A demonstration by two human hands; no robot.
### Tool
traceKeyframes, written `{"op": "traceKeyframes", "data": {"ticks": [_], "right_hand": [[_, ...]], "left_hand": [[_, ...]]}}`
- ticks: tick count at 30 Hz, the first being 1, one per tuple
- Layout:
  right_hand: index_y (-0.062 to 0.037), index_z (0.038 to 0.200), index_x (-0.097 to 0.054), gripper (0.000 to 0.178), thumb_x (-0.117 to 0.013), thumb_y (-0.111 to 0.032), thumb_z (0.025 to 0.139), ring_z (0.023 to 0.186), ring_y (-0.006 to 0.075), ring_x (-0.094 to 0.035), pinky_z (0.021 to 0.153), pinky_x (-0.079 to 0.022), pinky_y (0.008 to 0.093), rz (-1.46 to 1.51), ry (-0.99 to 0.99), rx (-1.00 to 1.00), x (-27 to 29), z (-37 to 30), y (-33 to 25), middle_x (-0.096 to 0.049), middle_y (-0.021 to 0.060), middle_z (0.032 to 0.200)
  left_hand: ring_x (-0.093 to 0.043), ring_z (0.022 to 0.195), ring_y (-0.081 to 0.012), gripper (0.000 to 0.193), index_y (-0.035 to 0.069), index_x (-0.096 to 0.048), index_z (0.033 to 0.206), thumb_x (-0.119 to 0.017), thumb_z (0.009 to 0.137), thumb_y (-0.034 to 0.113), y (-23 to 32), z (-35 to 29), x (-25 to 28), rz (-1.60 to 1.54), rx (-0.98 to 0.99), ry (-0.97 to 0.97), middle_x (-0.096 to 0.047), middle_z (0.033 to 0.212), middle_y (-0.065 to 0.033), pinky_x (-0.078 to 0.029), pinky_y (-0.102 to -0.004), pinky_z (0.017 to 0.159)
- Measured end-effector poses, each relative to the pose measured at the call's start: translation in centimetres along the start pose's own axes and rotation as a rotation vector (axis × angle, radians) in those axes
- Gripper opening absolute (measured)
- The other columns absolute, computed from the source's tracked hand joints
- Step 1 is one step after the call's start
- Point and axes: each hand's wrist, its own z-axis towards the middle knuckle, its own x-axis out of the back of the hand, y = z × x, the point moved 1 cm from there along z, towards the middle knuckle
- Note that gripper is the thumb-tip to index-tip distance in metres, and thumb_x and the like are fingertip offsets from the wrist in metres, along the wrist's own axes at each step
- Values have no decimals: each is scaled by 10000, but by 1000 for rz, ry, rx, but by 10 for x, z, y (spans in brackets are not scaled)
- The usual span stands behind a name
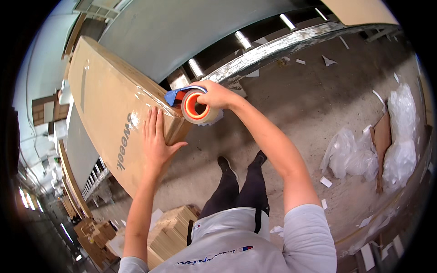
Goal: The person tapes several cardboard boxes closed on a conveyor belt by hand using a tape dispenser.
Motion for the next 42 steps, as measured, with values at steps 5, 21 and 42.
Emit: {"op": "traceKeyframes", "data": {"ticks": [5,21,42], "right_hand": [[4,1306,-649,565,-564,-14,747,901,138,-653,841,-540,315,-80,83,43,-8,1,13,-728,127,1027],[-48,1344,-618,604,-591,-29,741,1258,364,-580,1069,-475,421,-229,-293,115,-34,-54,3,-617,197,1327],[-99,1409,-592,723,-518,24,701,1234,355,-597,1086,-458,400,-149,-208,30,-12,18,12,-629,200,1300]], "left_hand": [[-294,1533,-348,1017,31,-362,1571,-803,783,498,-8,-6,-11,54,-26,40,-350,1636,-174,-225,-545,1221],[-233,1558,-338,685,57,-357,1587,-354,1025,450,-32,-10,1,-76,77,-92,-305,1664,-160,-132,-506,1255],[-379,1443,-430,999,9,-414,1516,-898,705,333,-3,-1,-11,41,286,109,-427,1529,-199,-321,-564,1169]]}}
